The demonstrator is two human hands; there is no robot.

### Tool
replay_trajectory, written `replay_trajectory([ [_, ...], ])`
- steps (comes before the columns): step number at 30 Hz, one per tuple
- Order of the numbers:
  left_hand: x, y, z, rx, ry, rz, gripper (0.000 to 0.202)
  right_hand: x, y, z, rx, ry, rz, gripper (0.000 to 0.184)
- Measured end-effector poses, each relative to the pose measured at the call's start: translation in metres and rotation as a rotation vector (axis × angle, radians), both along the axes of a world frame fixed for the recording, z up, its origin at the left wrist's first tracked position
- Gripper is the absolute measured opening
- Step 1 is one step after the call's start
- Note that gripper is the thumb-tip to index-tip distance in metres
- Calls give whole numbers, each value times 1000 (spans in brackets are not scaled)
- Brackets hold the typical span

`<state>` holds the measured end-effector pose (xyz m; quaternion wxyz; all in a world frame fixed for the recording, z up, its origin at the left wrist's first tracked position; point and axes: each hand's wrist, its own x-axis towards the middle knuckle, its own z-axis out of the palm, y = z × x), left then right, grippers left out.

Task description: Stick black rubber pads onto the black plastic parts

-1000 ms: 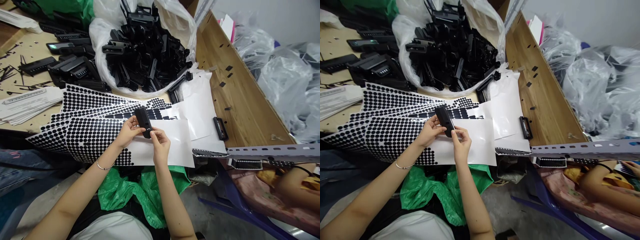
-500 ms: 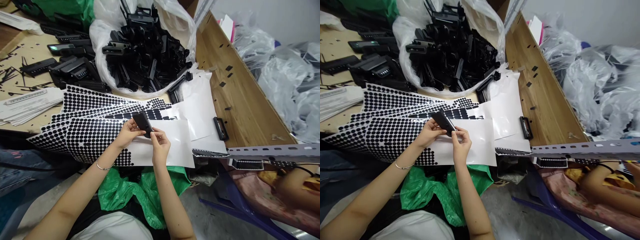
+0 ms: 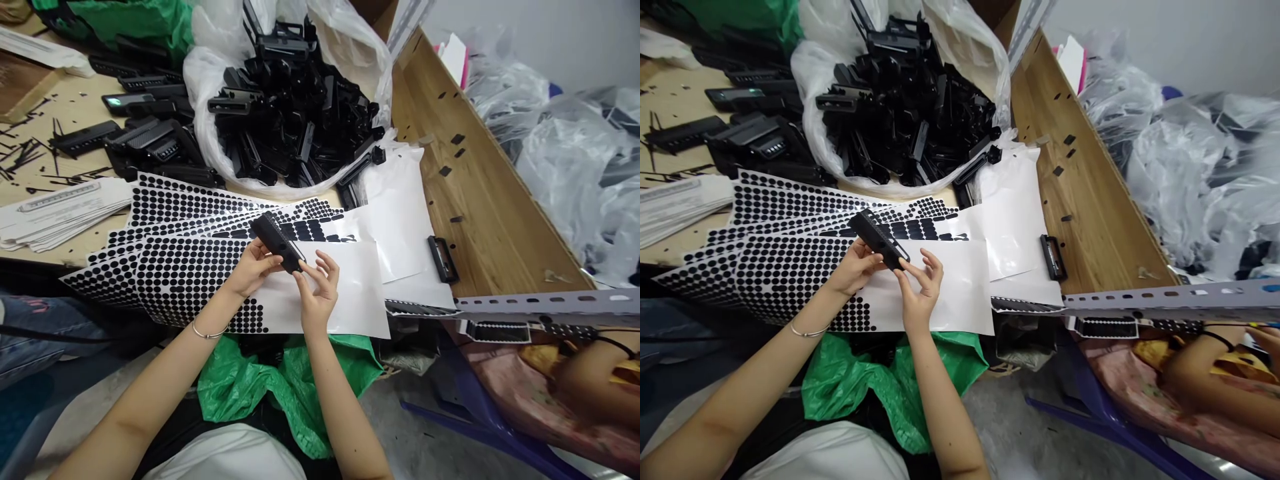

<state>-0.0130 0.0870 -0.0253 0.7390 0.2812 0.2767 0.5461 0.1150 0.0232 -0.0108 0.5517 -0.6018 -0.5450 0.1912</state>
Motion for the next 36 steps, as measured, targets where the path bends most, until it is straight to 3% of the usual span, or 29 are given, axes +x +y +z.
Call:
replay_trajectory([
  [5,0,3,0,-1,34,16,44,7,-6,0,104,-473,-10,30],
  [9,0,2,1,-13,33,65,47,19,-9,16,125,-823,82,41],
  [14,1,1,2,15,61,107,48,28,-18,33,-4,-997,223,53],
  [17,2,1,3,4,54,119,48,27,-29,34,60,-1007,413,55],
  [19,1,2,3,-4,49,106,48,26,-34,34,104,-908,470,52],
  [22,1,1,4,-7,44,36,53,30,-28,39,59,-543,332,43],
  [25,0,0,4,-14,43,-25,57,36,-11,43,-93,-69,244,37],
  [28,-1,-1,2,-3,56,-65,55,36,5,42,-271,316,332,36],
  [32,-2,-1,-1,44,85,-79,54,27,10,34,-395,541,475,38],
  [36,0,-2,0,60,101,-34,51,18,6,22,-434,594,468,36],
])
